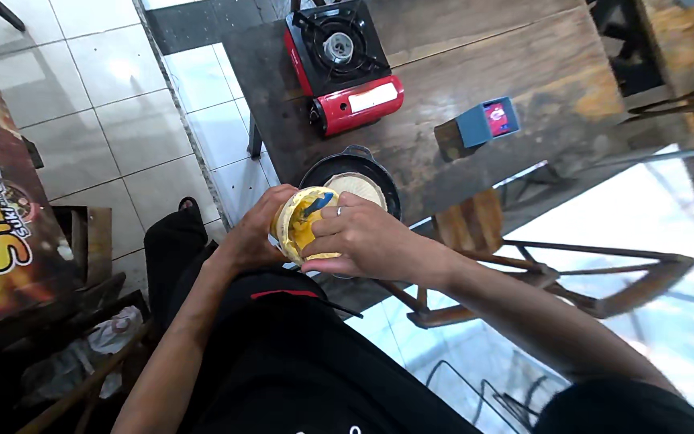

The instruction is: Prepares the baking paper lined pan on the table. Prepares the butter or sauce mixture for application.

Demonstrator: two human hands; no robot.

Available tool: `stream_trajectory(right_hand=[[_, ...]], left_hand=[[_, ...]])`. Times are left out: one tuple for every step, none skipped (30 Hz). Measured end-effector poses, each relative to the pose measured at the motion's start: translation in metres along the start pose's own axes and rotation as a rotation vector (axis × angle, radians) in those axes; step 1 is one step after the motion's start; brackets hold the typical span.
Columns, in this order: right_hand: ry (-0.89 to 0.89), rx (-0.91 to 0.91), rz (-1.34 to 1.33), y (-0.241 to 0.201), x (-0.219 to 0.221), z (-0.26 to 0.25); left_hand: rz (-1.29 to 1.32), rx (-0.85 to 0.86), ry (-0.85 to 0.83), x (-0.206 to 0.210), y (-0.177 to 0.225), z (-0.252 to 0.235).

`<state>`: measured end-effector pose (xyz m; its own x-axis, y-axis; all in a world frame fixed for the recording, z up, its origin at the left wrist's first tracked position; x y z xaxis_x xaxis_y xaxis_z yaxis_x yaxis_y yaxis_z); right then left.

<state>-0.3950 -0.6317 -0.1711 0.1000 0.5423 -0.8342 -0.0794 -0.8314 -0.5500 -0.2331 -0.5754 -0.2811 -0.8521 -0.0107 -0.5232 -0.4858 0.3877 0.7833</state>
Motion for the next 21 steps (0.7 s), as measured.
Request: stream_trajectory(right_hand=[[0.025, 0.029, 0.009, 0.001, -0.003, 0.001], [0.063, 0.060, 0.036, 0.002, -0.006, 0.003], [0.113, 0.092, 0.087, 0.003, -0.010, 0.005], [0.163, 0.120, 0.157, 0.005, -0.012, 0.006], [0.203, 0.151, 0.212, 0.008, -0.013, 0.007], [0.220, 0.181, 0.246, 0.012, -0.012, 0.007], [0.216, 0.211, 0.266, 0.016, -0.009, 0.007], [0.210, 0.237, 0.268, 0.020, -0.006, 0.007], [0.219, 0.258, 0.245, 0.023, -0.003, 0.007], [0.247, 0.279, 0.202, 0.026, -0.002, 0.008], [0.300, 0.300, 0.148, 0.028, -0.003, 0.010], [0.373, 0.318, 0.085, 0.031, -0.006, 0.012], [0.448, 0.336, 0.021, 0.032, -0.010, 0.015], [0.515, 0.350, -0.045, 0.033, -0.016, 0.018], [0.572, 0.361, -0.105, 0.032, -0.023, 0.022], [0.622, 0.377, -0.152, 0.031, -0.031, 0.026], [0.665, 0.395, -0.187, 0.031, -0.039, 0.033], [0.704, 0.401, -0.210, 0.031, -0.046, 0.040], [0.731, 0.406, -0.219, 0.032, -0.052, 0.047], [0.749, 0.409, -0.223, 0.034, -0.056, 0.055], [0.765, 0.409, -0.222, 0.036, -0.059, 0.063]], left_hand=[[-0.006, 0.000, 0.009, 0.000, 0.000, -0.001], [-0.012, -0.007, 0.016, 0.001, -0.001, -0.002], [-0.020, -0.020, 0.018, 0.002, -0.002, -0.002], [-0.027, -0.032, 0.015, 0.003, -0.003, -0.003], [-0.038, -0.045, 0.013, 0.005, -0.004, -0.004], [-0.047, -0.054, 0.012, 0.007, -0.004, -0.004], [-0.054, -0.060, 0.014, 0.009, -0.004, -0.006], [-0.060, -0.062, 0.018, 0.011, -0.003, -0.007], [-0.056, -0.065, 0.024, 0.013, -0.003, -0.009], [-0.045, -0.072, 0.032, 0.014, -0.002, -0.010], [-0.036, -0.077, 0.042, 0.015, -0.002, -0.012], [-0.031, -0.079, 0.050, 0.016, -0.002, -0.013], [-0.028, -0.082, 0.058, 0.016, -0.003, -0.013], [-0.022, -0.086, 0.065, 0.017, -0.003, -0.014], [-0.012, -0.091, 0.073, 0.017, -0.005, -0.014], [-0.011, -0.097, 0.071, 0.017, -0.006, -0.014], [-0.009, -0.102, 0.066, 0.017, -0.008, -0.014], [-0.005, -0.102, 0.066, 0.016, -0.009, -0.014], [0.001, -0.094, 0.071, 0.016, -0.009, -0.014], [0.013, -0.087, 0.079, 0.015, -0.009, -0.015], [0.022, -0.077, 0.088, 0.014, -0.008, -0.015]])
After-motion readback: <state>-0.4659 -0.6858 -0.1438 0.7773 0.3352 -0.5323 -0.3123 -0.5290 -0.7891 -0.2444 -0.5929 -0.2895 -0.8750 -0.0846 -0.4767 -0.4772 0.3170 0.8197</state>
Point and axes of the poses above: each hand's wrist, its own z-axis away from the middle knuckle, its own x-axis out of the palm, y = z × x, the point moved 4 cm from there along -z, towards the middle knuckle, and after that the axes turned 10 degrees about -z, right-handed, at the moved point
